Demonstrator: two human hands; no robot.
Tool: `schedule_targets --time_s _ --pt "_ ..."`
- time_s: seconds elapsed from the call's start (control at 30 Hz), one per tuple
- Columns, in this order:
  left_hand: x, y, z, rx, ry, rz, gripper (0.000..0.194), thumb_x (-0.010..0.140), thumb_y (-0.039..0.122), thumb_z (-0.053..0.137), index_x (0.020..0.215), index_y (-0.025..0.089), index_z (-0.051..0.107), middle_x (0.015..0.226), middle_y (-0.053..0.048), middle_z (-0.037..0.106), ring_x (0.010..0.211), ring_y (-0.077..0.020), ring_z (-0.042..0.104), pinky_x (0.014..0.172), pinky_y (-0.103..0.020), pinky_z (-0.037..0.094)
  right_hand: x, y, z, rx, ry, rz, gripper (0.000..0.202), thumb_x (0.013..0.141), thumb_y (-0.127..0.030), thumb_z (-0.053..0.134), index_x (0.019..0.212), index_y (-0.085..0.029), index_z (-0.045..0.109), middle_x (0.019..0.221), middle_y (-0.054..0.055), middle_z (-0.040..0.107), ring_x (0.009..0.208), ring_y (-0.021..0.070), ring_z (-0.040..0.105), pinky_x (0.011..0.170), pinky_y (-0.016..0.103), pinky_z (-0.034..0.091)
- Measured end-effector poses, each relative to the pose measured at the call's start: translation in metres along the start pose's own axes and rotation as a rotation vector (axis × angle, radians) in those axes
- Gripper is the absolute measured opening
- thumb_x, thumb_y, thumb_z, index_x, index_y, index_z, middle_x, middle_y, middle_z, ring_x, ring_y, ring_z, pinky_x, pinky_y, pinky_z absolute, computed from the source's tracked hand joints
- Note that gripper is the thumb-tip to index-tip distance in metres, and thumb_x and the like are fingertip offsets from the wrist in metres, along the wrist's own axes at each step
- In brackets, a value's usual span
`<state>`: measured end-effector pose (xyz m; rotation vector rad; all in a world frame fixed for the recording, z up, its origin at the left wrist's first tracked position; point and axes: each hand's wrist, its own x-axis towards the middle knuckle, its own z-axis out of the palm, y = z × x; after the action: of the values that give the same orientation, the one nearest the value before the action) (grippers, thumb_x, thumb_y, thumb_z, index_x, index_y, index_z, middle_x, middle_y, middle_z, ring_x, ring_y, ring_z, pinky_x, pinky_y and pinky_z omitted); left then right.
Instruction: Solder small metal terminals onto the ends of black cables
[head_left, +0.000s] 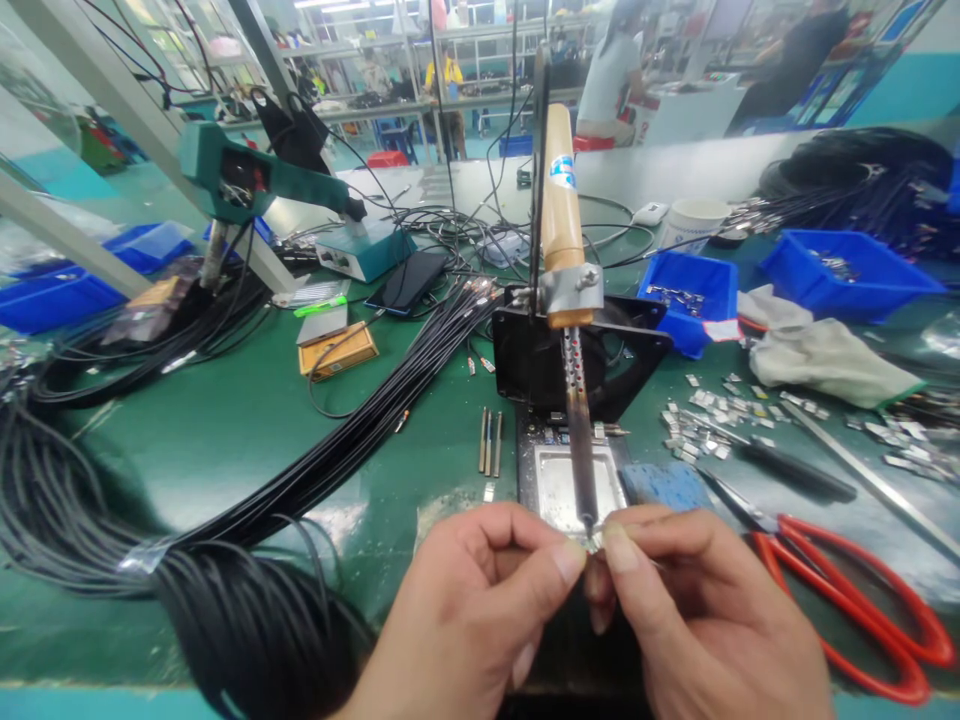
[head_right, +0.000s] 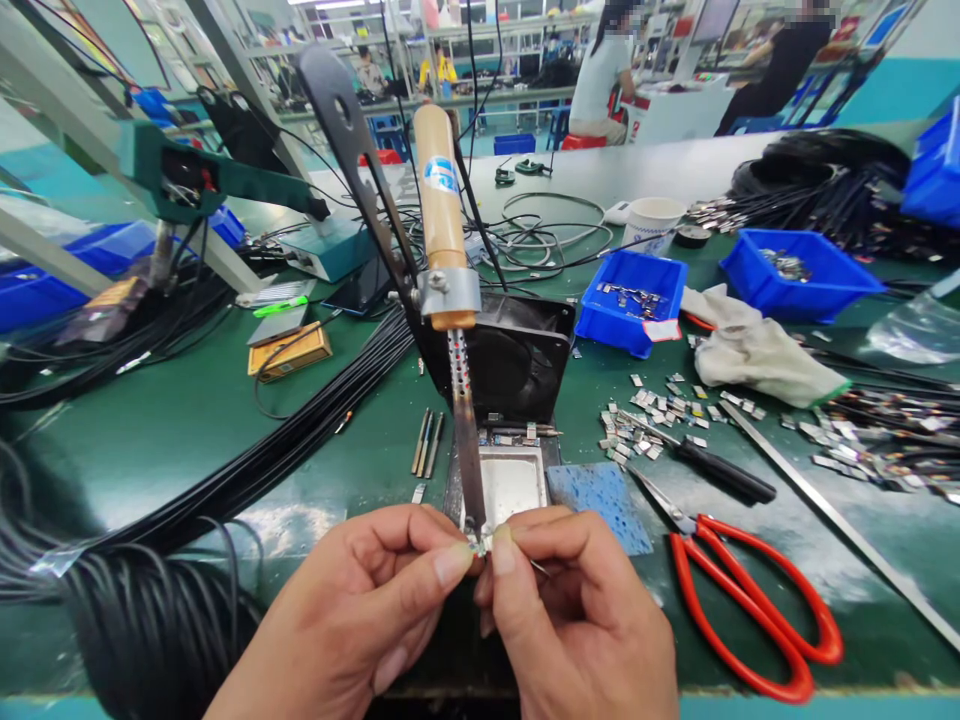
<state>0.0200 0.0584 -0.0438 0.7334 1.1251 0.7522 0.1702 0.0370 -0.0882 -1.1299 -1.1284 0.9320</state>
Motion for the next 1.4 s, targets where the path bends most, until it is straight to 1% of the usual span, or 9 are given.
schedule_targets --time_s 0.13,0.3,0.5,0.63,0.73,0.87,1.03,1.13,1.4 --pt "-0.0011 -0.0001 0.0009 0.01 -0.015 -0.001 0.031 0.087 0.042 0.078 0.074 0.016 0.067 0.049 0.009 0.045 0.042 -0.0052 0.028 0.039 -0.017 0.022 0.0011 -0.0005 0.0009 0.003 0.012 0.001 0.014 0.094 -0.018 0.07 0.084 -0.025 0.064 0.074 -0.003 0.071 0.055 0.0092 0.069 0.052 0.015 0.06" --pt "-0.0004 0.0024 0.0025 0.025 0.0 0.008 0.032 0.086 0.042 0.079 0.074 0.016 0.067 0.051 0.008 0.047 0.044 -0.0057 0.031 0.04 -0.017 0.024 0.0024 -0.0025 0.0019 -0.001 0.001 0.001 0.014 0.095 -0.017 0.069 0.084 -0.025 0.064 0.075 -0.004 0.071 0.055 0.0083 0.069 0.052 0.014 0.059" --pt "0.001 0.0014 0.0036 0.03 0.036 0.021 0.033 0.085 0.043 0.079 0.073 0.016 0.066 0.051 0.008 0.046 0.044 -0.0055 0.029 0.04 -0.017 0.022 0.001 -0.0016 0.002 0.029 0.018 0.013 0.014 0.095 -0.017 0.069 0.083 -0.023 0.064 0.073 -0.003 0.071 0.055 0.0085 0.068 0.051 0.015 0.058" --pt "0.0021 0.0008 0.0036 0.042 0.014 0.007 0.033 0.086 0.044 0.079 0.074 0.016 0.066 0.051 0.007 0.048 0.043 -0.0054 0.03 0.04 -0.017 0.023 0.0025 -0.0008 0.0029 0.039 0.02 -0.001 0.014 0.094 -0.016 0.07 0.083 -0.023 0.065 0.073 -0.003 0.071 0.055 0.009 0.068 0.051 0.015 0.058" --pt "0.0018 0.0021 0.0021 0.055 0.008 0.012 0.034 0.086 0.044 0.078 0.073 0.016 0.066 0.05 0.007 0.047 0.043 -0.0052 0.029 0.04 -0.017 0.023 0.003 -0.001 0.003 0.049 0.015 -0.002 0.014 0.094 -0.015 0.069 0.084 -0.024 0.065 0.074 -0.003 0.07 0.055 0.0089 0.068 0.051 0.015 0.058" --pt "0.0007 0.0029 0.0001 0.044 0.014 0.017 0.033 0.087 0.043 0.079 0.075 0.016 0.066 0.052 0.006 0.05 0.044 -0.005 0.03 0.04 -0.017 0.022 0.002 -0.0006 0.0022 0.054 0.01 -0.009 0.014 0.095 -0.014 0.068 0.085 -0.024 0.064 0.075 -0.003 0.07 0.057 0.0085 0.068 0.053 0.015 0.059" --pt "0.0001 0.0005 0.0005 0.003 0.014 0.007 0.031 0.087 0.041 0.079 0.077 0.016 0.066 0.059 0.003 0.059 0.045 -0.0047 0.036 0.042 -0.016 0.025 0.001 -0.0003 0.0013 0.053 0.004 -0.014 0.014 0.095 -0.015 0.068 0.085 -0.024 0.064 0.075 -0.003 0.07 0.058 0.0084 0.068 0.053 0.015 0.058" --pt "0.0002 -0.0006 0.0018 -0.005 0.021 0.016 0.029 0.088 0.04 0.079 0.078 0.015 0.067 0.061 0.003 0.06 0.046 -0.0045 0.037 0.042 -0.016 0.026 0.0015 -0.0008 0.0016 0.052 0.005 -0.021 0.014 0.095 -0.015 0.068 0.085 -0.024 0.064 0.076 -0.003 0.071 0.058 0.0083 0.069 0.053 0.015 0.058" --pt "0.0003 0.0 0.002 -0.018 0.021 0.036 0.03 0.086 0.038 0.082 0.075 0.015 0.067 0.056 0.004 0.057 0.044 -0.0042 0.035 0.041 -0.015 0.025 0.0007 -0.0007 0.001 0.023 -0.008 -0.025 0.014 0.096 -0.015 0.067 0.087 -0.024 0.063 0.077 -0.003 0.07 0.06 0.0086 0.069 0.056 0.015 0.059"
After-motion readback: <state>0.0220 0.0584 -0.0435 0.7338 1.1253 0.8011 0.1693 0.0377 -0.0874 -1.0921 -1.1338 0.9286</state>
